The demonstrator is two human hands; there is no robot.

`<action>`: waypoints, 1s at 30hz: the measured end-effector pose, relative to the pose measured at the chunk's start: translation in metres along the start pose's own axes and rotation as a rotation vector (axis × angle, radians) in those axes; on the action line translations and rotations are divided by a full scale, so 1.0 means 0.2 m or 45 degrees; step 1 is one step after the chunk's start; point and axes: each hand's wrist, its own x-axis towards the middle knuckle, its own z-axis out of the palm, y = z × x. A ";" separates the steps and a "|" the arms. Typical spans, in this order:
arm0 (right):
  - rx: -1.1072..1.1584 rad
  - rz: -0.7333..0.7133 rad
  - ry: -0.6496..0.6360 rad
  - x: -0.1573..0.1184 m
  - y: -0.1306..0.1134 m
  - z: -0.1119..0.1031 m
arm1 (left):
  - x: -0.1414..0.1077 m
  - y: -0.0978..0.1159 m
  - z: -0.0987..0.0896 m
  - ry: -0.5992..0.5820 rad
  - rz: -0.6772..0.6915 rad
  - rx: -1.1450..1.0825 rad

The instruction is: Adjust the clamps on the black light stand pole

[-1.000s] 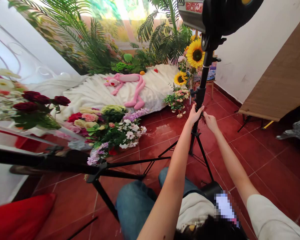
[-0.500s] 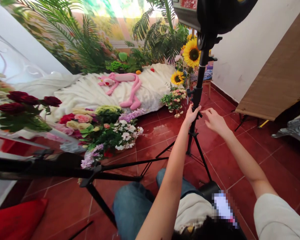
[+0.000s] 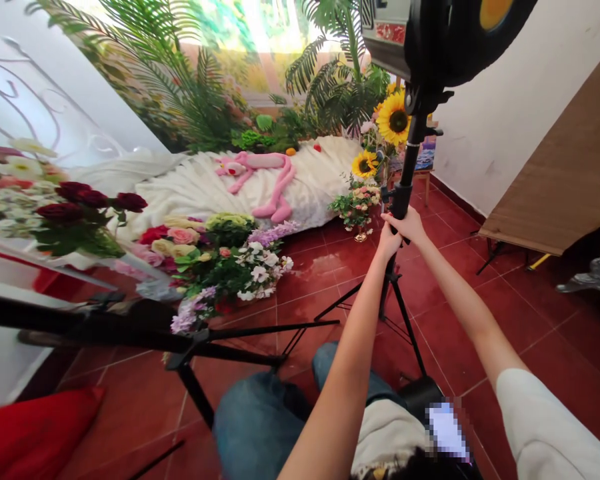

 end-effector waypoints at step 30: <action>0.392 -0.234 0.030 0.35 -0.37 -0.14 | -0.05 0.00 0.00 0.083 0.176 0.127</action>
